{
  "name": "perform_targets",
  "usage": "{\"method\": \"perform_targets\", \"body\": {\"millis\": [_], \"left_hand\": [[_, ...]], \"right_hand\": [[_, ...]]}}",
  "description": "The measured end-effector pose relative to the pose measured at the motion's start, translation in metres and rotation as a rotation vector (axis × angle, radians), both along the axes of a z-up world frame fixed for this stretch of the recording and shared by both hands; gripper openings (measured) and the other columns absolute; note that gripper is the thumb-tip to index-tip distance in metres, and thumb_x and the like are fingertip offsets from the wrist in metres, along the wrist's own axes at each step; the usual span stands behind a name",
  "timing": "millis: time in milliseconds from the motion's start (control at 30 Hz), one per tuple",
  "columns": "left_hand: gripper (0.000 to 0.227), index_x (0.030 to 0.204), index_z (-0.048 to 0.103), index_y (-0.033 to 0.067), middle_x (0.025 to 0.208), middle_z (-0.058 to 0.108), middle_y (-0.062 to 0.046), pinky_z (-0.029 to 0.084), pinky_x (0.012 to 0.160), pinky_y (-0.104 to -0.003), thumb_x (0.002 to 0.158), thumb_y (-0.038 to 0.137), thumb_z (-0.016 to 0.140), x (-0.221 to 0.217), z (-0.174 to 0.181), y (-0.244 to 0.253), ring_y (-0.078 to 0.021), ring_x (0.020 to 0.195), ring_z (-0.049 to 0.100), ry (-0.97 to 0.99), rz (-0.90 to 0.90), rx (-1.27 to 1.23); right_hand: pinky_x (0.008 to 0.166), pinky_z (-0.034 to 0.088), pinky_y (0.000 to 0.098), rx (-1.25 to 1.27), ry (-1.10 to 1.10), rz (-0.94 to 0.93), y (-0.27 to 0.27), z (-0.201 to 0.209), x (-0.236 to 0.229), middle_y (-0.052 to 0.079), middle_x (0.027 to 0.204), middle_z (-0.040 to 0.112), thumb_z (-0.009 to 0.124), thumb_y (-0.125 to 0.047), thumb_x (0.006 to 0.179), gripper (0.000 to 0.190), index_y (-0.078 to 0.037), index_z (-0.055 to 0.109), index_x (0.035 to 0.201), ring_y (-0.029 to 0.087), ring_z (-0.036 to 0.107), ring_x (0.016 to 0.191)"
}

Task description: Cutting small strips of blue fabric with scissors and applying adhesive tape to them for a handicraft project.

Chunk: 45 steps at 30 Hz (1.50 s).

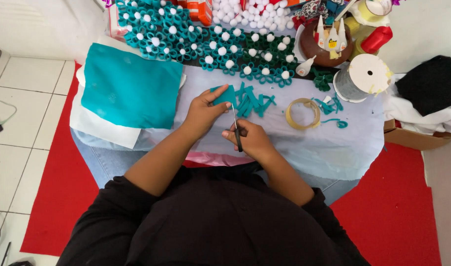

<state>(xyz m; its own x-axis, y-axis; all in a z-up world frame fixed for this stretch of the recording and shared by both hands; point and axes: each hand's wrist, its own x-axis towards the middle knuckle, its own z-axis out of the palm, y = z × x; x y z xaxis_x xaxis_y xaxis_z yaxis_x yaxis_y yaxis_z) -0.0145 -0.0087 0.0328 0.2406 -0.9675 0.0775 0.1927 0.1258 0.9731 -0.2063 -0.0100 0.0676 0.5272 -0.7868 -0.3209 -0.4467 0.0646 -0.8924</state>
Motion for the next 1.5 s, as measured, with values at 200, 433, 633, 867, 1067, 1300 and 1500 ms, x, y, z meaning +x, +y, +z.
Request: {"method": "perform_targets", "body": {"millis": [200, 433, 633, 867, 1067, 1300, 1500], "left_hand": [[0.055, 0.135, 0.064, 0.0101, 0.115, 0.059, -0.015, 0.066, 0.076, -0.029, 0.084, -0.004, 0.079, 0.002, 0.0, 0.001, -0.0217, 0.096, 0.07, -0.045, -0.045, 0.025], [0.055, 0.136, 0.063, 0.0098, 0.115, 0.059, -0.016, 0.066, 0.077, -0.029, 0.084, -0.004, 0.079, 0.001, 0.006, 0.005, -0.0204, 0.096, 0.069, -0.044, -0.055, 0.021], [0.056, 0.136, 0.063, 0.0099, 0.115, 0.059, -0.016, 0.066, 0.077, -0.03, 0.084, -0.004, 0.079, 0.002, 0.005, 0.005, -0.021, 0.096, 0.069, -0.06, -0.055, 0.007], [0.058, 0.138, 0.061, 0.0107, 0.116, 0.058, -0.017, 0.066, 0.079, -0.029, 0.085, -0.003, 0.079, 0.0, 0.013, 0.006, -0.0207, 0.097, 0.069, -0.055, -0.066, 0.011], [0.059, 0.139, 0.061, 0.012, 0.119, 0.057, -0.017, 0.065, 0.08, -0.03, 0.085, -0.003, 0.079, 0.009, -0.009, -0.001, -0.0215, 0.101, 0.068, -0.08, -0.075, 0.031], [0.058, 0.14, 0.06, 0.0121, 0.121, 0.058, -0.018, 0.065, 0.081, -0.03, 0.086, -0.001, 0.079, 0.006, -0.005, 0.001, -0.0218, 0.102, 0.068, -0.109, -0.078, 0.027], [0.059, 0.14, 0.06, 0.0119, 0.122, 0.058, -0.019, 0.065, 0.081, -0.03, 0.086, -0.001, 0.079, 0.003, 0.005, 0.007, -0.0236, 0.103, 0.068, -0.103, -0.072, 0.032]], "right_hand": [[0.04, 0.042, 0.0236, -0.015, -0.029, -0.047, 0.001, 0.0, 0.002, 0.007, 0.054, 0.066, 0.079, -0.043, 0.084, 0.035, -0.011, 0.069, 0.096, 0.015, 0.061, 0.05], [0.045, 0.04, 0.0242, -0.031, -0.044, -0.076, 0.006, 0.004, 0.006, 0.008, 0.054, 0.066, 0.079, -0.04, 0.085, 0.034, -0.01, 0.069, 0.096, 0.016, 0.063, 0.054], [0.046, 0.04, 0.024, -0.048, -0.031, -0.094, 0.005, -0.001, 0.006, 0.008, 0.055, 0.066, 0.078, -0.04, 0.086, 0.034, -0.01, 0.069, 0.096, 0.016, 0.064, 0.054], [0.053, 0.042, 0.0247, -0.044, -0.052, -0.105, 0.008, 0.007, 0.007, 0.009, 0.053, 0.065, 0.08, -0.038, 0.085, 0.033, -0.008, 0.069, 0.094, 0.017, 0.066, 0.055], [0.055, 0.044, 0.0249, -0.042, -0.053, -0.111, 0.009, 0.009, 0.008, 0.008, 0.052, 0.064, 0.081, -0.038, 0.084, 0.033, -0.009, 0.069, 0.094, 0.017, 0.067, 0.056], [0.058, 0.044, 0.0259, -0.061, -0.052, -0.1, 0.013, 0.014, 0.008, 0.008, 0.053, 0.064, 0.079, -0.039, 0.087, 0.034, -0.008, 0.069, 0.095, 0.017, 0.067, 0.057], [0.057, 0.044, 0.0265, -0.073, -0.034, -0.103, 0.015, 0.015, 0.008, 0.007, 0.052, 0.065, 0.078, -0.041, 0.088, 0.035, -0.007, 0.068, 0.094, 0.018, 0.067, 0.056]]}}
